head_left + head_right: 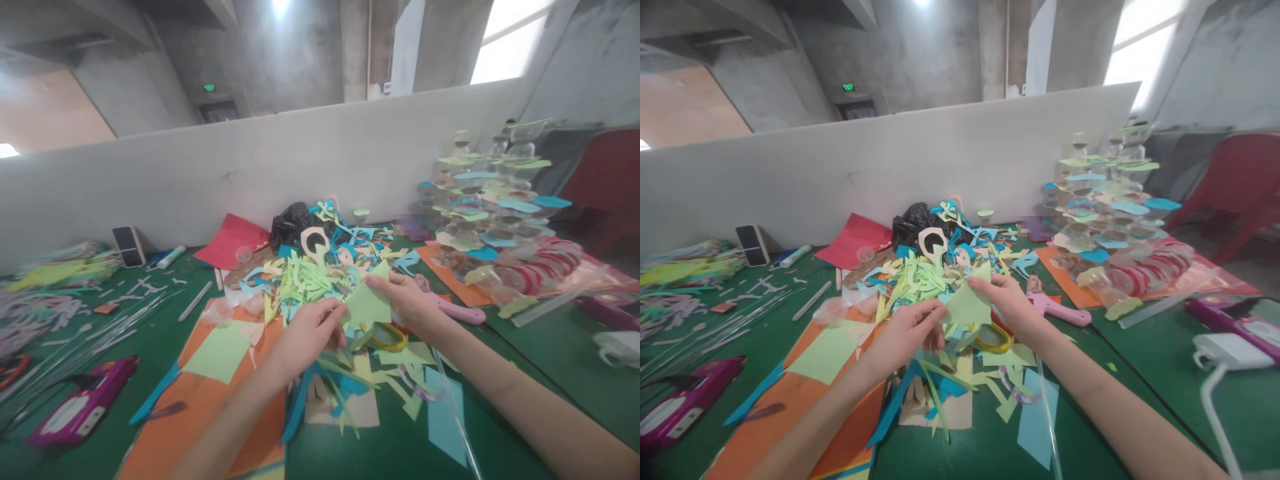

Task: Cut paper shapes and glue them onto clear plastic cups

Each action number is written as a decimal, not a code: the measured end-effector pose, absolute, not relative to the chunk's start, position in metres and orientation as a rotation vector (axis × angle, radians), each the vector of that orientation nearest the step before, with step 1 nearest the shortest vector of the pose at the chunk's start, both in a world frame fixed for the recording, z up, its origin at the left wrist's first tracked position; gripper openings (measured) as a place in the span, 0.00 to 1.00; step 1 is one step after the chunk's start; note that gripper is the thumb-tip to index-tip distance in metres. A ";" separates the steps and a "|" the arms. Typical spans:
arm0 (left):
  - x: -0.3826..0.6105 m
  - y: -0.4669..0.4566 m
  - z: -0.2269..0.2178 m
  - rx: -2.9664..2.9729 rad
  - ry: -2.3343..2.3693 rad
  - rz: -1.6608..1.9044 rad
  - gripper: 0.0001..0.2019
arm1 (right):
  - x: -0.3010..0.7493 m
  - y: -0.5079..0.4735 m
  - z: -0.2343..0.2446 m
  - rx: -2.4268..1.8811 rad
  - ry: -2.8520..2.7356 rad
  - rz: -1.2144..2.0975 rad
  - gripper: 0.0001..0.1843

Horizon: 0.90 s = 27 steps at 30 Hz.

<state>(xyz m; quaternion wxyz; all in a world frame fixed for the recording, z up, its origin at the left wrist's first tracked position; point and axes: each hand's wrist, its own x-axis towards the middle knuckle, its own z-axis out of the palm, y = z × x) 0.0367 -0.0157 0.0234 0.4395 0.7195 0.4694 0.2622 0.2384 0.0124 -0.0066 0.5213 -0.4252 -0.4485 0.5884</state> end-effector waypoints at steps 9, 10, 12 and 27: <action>0.032 -0.015 0.023 1.739 1.183 0.687 0.18 | 0.239 0.017 -0.009 -1.015 -1.074 1.148 0.20; 0.032 -0.014 0.022 1.743 1.176 0.697 0.18 | 0.239 0.018 -0.010 -1.023 -1.079 1.103 0.20; 0.032 -0.012 0.021 1.757 1.155 0.707 0.18 | 0.241 0.022 -0.009 -1.040 -1.082 1.000 0.18; 0.030 -0.011 0.012 2.508 1.525 0.643 0.12 | 0.255 -0.018 0.010 -0.995 -1.486 -0.609 0.23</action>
